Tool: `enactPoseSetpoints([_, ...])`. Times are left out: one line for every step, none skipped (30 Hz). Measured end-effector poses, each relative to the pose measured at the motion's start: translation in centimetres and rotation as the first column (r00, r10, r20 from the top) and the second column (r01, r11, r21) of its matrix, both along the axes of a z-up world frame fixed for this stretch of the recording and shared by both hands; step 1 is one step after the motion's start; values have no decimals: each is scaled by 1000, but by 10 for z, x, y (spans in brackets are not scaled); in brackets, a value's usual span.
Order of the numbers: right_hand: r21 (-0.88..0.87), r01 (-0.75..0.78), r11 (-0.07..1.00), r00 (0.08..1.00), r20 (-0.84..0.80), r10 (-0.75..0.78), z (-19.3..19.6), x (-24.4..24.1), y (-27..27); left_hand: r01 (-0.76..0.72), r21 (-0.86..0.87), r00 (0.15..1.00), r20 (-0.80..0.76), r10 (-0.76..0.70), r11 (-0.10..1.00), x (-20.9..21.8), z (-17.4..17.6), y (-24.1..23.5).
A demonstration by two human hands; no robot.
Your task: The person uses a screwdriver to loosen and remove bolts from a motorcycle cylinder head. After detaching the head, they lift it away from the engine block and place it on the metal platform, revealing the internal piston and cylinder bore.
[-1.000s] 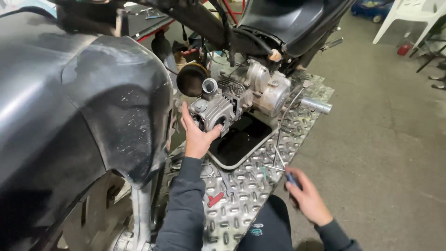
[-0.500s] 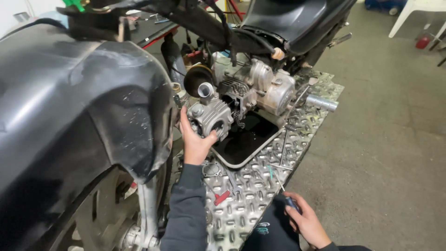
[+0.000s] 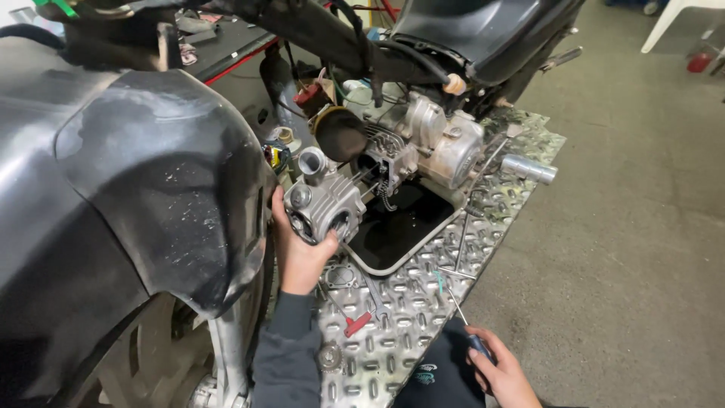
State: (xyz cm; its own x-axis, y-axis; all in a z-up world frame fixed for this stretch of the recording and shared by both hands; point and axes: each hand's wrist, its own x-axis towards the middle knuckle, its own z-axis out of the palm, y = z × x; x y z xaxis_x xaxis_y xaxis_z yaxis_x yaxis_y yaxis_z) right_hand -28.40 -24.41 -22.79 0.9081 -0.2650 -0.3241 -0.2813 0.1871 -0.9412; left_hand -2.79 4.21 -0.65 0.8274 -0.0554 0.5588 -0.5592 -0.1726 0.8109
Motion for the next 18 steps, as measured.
enactPoseSetpoints([5, 2, 1000, 1000, 4, -2, -9, 0, -3, 26, -34, 999, -35, -27, 999, -4, 0, 1])
enactPoseSetpoints([7, -4, 1000, 1000, -4, 4, -6, -1, -1, 20, -32, 999, -43, -21, 999, -9, -5, 0])
enactPoseSetpoints([8, -2, 1000, 1000, -14, 2, -3, -2, 1, -104, 40, 994, 25, 103, 994, -14, -11, -1])
enactPoseSetpoints([7, 0, 1000, 1000, -15, 0, -1, 2, 2, -232, 100, 969, 108, 221, 968, -16, -15, -3])
enactPoseSetpoints([7, -7, 1000, 1000, -15, 7, 0, 6, 3, -238, 100, 968, 109, 227, 966, -18, -21, -4])
enactPoseSetpoints([-10, -16, 1000, 1000, -3, 16, 0, 5, 4, -286, 86, 953, 133, 273, 954, -24, -27, -4])
enactPoseSetpoints([-26, -25, 999, 1000, 9, 25, 0, 5, 6, -333, 72, 935, 156, 319, 940, -29, -34, -3])
enactPoseSetpoints([-26, -33, 999, 999, 4, 34, 5, 6, 8, -340, 73, 933, 152, 327, 938, -32, -37, -3])
enactPoseSetpoints([-29, -36, 999, 999, 18, 36, 9, 7, 11, -330, 62, 938, 135, 320, 942, -35, -40, -3])
enactPoseSetpoints([-37, -40, 998, 999, 30, 41, 15, 7, 11, -322, 45, 942, 115, 316, 946, -40, -44, -3])
enactPoseSetpoints([-43, -51, 998, 998, 24, 52, 14, 5, 10, -332, 41, 939, 108, 326, 942, -45, -46, -3])
enactPoseSetpoints([-35, -37, 999, 999, 32, 38, 13, 4, 9, -175, -116, 984, 14, 178, 978, -49, -46, -4])
enactPoseSetpoints([-27, -22, 999, 999, 40, 23, 12, 2, 8, -25, -284, 999, -52, 11, 958, -53, -47, -5])
enactPoseSetpoints([-32, -25, 999, 999, 44, 27, 5, 1, 4, -27, -289, 999, -48, 14, 957, -58, -51, -5])
enactPoseSetpoints([-51, -3, 999, 999, 46, 5, -2, 0, -2, 23, -374, 992, -107, -68, 927, -63, -55, -6])
enactPoseSetpoints([-66, 18, 998, 999, 43, -15, -9, -4, -5, 62, -456, 975, -162, -152, 888, -70, -59, -5])
enactPoseSetpoints([-67, 13, 998, 999, 41, -10, -13, -5, -7, 57, -458, 975, -164, -148, 887, -77, -63, -5])
enactPoseSetpoints([-38, 26, 999, 997, 70, -23, -17, -4, -9, 77, -538, 962, -183, -205, 839, -84, -67, -6])
